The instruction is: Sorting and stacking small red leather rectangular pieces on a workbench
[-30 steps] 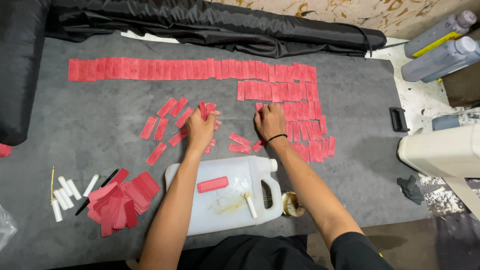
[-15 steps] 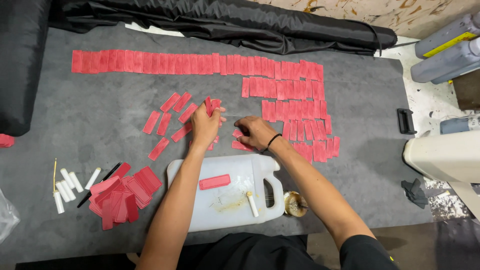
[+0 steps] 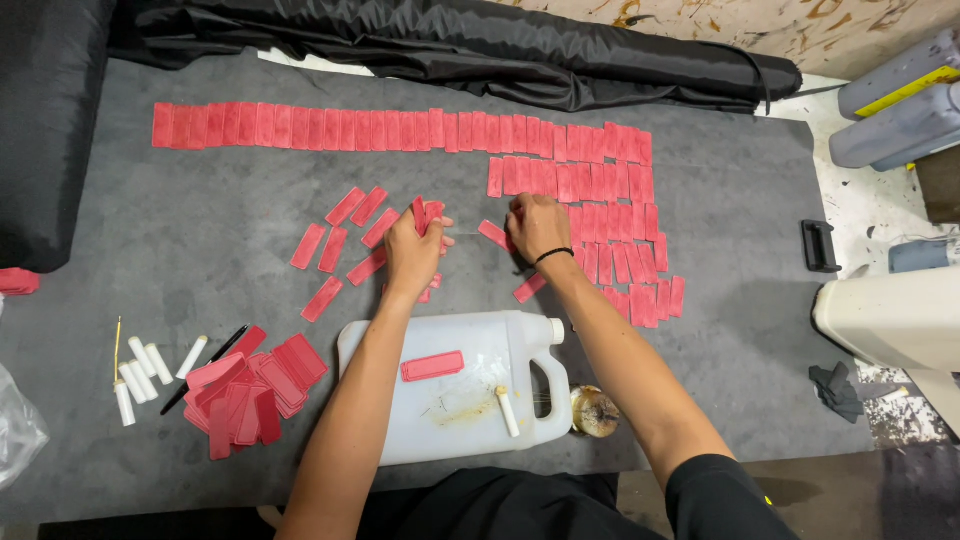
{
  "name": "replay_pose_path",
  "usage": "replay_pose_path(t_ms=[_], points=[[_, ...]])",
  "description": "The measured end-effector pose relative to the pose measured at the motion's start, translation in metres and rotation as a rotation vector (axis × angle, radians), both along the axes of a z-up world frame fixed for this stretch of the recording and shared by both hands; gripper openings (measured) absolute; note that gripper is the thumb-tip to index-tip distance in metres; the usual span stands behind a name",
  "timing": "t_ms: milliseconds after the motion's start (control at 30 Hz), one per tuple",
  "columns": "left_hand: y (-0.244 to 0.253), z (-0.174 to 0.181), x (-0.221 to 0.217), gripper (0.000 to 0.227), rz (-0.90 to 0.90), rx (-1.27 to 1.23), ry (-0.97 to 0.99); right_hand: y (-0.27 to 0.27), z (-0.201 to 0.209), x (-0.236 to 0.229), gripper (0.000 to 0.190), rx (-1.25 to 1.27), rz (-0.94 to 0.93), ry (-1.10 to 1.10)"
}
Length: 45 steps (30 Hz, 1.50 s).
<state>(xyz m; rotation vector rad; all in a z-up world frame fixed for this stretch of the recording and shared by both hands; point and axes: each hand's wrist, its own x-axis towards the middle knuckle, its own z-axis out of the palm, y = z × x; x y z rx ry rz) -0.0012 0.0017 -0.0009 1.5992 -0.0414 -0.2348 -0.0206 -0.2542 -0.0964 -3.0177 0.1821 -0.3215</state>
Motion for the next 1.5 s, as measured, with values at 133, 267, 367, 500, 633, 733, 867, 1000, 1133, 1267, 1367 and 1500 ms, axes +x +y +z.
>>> replay_pose_path(t_ms=[133, 267, 367, 500, 633, 733, 867, 1000, 1133, 1267, 1367, 1500], points=[[-0.001, 0.001, 0.0, 0.026, -0.004, -0.005, -0.005, -0.007, -0.009, -0.003, 0.011, 0.028, -0.001, -0.092], [0.001, 0.004, 0.0, 0.026, 0.002, -0.012, -0.006, 0.017, 0.02, -0.018, 0.012, 0.128, 0.072, -0.17], [0.001, 0.004, -0.001, 0.025, -0.003, -0.014, -0.019, 0.034, 0.036, -0.027, 0.026, 0.102, 0.279, -0.091], [0.0, 0.004, -0.001, 0.025, -0.009, -0.013, -0.032, 0.04, 0.022, -0.019, 0.024, 0.043, 0.272, -0.121], [0.001, 0.006, -0.002, 0.025, -0.01, -0.006, -0.037, 0.045, 0.011, -0.009, 0.019, 0.01, 0.177, -0.167], [-0.001, -0.001, 0.0, 0.025, -0.018, -0.009, -0.034, 0.049, 0.011, 0.003, 0.018, 0.029, 0.113, -0.134], [0.001, 0.001, -0.001, 0.025, 0.005, -0.02, -0.027, 0.035, 0.001, 0.016, 0.017, 0.014, 0.128, -0.14], [0.002, 0.007, -0.002, 0.025, 0.011, -0.03, -0.018, 0.026, 0.016, 0.01, 0.018, -0.026, 0.066, -0.11], [0.002, 0.005, -0.001, 0.026, 0.014, -0.041, -0.018, 0.021, 0.033, -0.003, 0.022, 0.067, 0.007, -0.143], [0.003, 0.004, -0.001, 0.025, 0.017, -0.04, -0.016, -0.003, 0.045, -0.026, 0.015, 0.203, -0.062, -0.128], [0.003, 0.003, -0.002, 0.024, 0.018, -0.044, -0.016, -0.009, 0.068, -0.068, 0.018, 0.338, 0.136, 0.068], [-0.001, 0.001, -0.001, 0.025, -0.013, -0.017, -0.024, -0.009, 0.072, -0.117, 0.035, 0.092, 0.354, 0.248]])
